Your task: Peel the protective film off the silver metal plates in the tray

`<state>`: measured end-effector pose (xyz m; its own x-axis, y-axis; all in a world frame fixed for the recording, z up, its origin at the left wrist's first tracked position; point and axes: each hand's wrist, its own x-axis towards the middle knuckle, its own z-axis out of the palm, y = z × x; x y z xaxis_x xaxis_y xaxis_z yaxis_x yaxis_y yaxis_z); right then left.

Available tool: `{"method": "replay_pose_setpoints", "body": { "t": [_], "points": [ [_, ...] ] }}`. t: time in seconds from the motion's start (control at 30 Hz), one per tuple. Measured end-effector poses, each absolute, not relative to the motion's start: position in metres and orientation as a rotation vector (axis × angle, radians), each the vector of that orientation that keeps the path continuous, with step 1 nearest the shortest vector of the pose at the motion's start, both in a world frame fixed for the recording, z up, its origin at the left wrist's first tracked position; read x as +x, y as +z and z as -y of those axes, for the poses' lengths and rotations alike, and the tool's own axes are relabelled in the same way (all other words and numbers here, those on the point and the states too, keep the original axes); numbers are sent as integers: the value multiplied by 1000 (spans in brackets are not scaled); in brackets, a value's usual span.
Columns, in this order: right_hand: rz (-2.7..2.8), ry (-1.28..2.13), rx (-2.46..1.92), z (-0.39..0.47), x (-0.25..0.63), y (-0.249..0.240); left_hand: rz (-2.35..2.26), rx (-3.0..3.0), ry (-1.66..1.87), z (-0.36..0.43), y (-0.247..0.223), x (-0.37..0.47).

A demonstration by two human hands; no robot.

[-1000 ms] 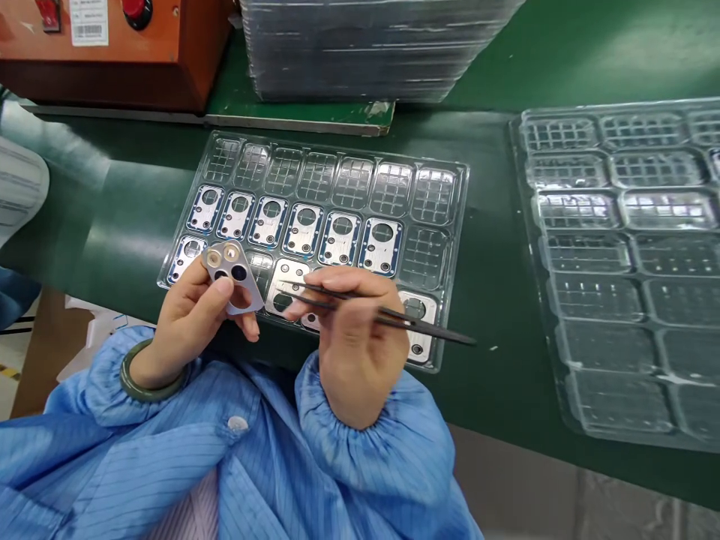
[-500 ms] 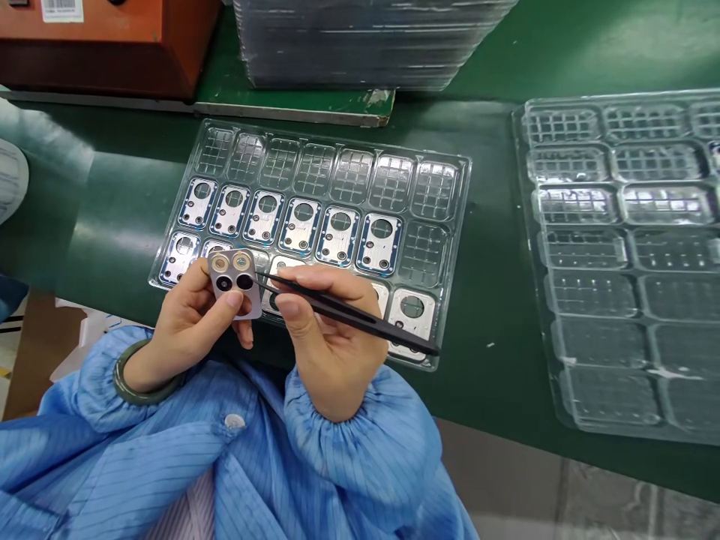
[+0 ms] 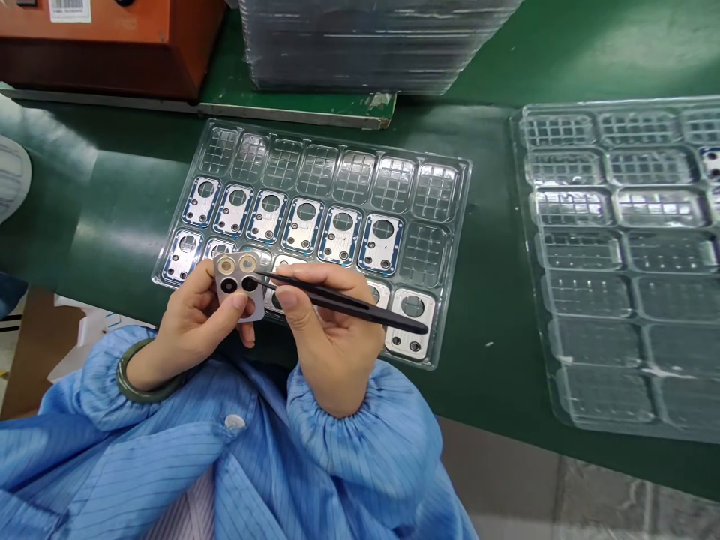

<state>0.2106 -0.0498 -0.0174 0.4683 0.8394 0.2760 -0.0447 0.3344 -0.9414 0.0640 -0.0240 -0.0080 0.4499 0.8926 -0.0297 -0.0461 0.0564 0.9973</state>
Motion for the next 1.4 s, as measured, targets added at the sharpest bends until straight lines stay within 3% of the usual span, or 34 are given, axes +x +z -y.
{"method": "replay_pose_setpoints", "body": {
  "t": [0.53, 1.4],
  "points": [
    [1058, 475, -985, 55, 207, -17, -803, 1111, 818, 21, -6, 66],
    [1139, 468, -931, 56, 209, -20, -771, 1076, 803, 19, -5, 63]
  ]
}}
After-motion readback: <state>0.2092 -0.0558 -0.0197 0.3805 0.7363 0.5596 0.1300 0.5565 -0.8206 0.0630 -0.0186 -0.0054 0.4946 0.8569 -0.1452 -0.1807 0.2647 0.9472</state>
